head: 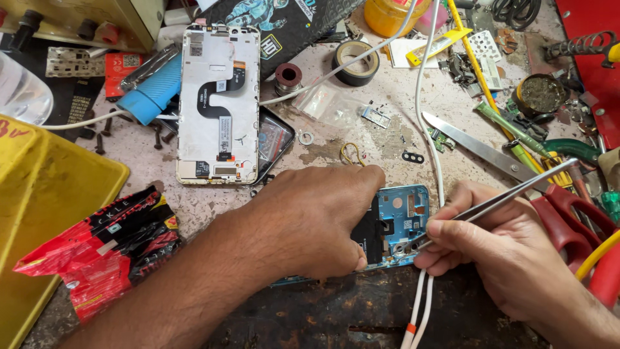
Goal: The person repairs a disassembled smartphone at a cluttered workbench. They unscrew components with a screwdriver, use tweezers to lift and reposition small internal parts, and use a pry tool to work on the phone's mid-frame and battery area, handling the phone chassis and internal boards throughout.
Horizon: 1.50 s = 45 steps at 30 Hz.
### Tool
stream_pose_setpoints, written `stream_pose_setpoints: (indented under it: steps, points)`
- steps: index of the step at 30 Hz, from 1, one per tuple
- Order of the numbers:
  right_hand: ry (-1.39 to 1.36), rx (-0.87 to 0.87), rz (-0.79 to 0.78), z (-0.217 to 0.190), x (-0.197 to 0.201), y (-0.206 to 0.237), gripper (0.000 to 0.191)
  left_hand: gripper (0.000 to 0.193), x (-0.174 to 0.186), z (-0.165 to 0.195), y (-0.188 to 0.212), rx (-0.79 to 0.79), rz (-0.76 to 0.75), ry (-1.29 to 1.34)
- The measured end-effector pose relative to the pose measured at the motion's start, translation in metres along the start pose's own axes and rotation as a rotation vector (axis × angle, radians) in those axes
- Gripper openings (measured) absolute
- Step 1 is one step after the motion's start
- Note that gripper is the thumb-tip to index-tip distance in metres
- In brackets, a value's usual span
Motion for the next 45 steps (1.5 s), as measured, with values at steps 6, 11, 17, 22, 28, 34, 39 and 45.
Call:
stream_pose_setpoints:
  steps: [6,11,17,22,28,34,39,45]
  points:
    - [-0.007,-0.024,0.005,-0.0006,-0.0012,-0.0012,0.01,0.056,-0.0006,0.0004,-0.0012,-0.003,0.01,0.0]
    - [-0.017,-0.005,0.006,-0.002,-0.0028,0.0001,0.01,0.055,-0.0001,0.0005,-0.0007,0.002,0.004,-0.01]
    - [0.007,0.02,0.005,-0.0029,-0.0035,0.0015,0.011,0.055,0.0017,0.0015,-0.0002,0.011,-0.009,0.001]
    - [0.045,0.004,0.015,-0.0029,-0.0021,0.0016,0.013,0.053,0.0021,0.0016,0.0001,0.0,0.011,-0.004]
    - [-0.001,0.001,0.017,-0.0005,0.0002,0.0,0.013,0.053,0.0014,0.001,0.0,-0.008,0.023,-0.007]
    - [-0.009,0.02,-0.01,0.0004,0.0011,0.0009,0.013,0.053,0.0012,0.0005,-0.0004,0.011,-0.006,0.005]
    - [0.038,-0.009,0.007,0.0,0.0023,0.0005,0.014,0.054,0.0008,0.0001,-0.0005,0.021,-0.013,0.001]
    - [-0.002,-0.05,0.034,0.0009,0.0038,-0.003,0.014,0.053,0.001,0.0001,-0.0002,0.02,-0.011,-0.006]
Point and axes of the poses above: each hand's wrist, its own y-axis away from the middle knuckle, its own x-axis out of the back of the hand, z = x × y, the point moved 4 cm from there along -y, towards the middle knuckle, and after that the axes turned 11 degrees about -y, right-handed, at the moved point
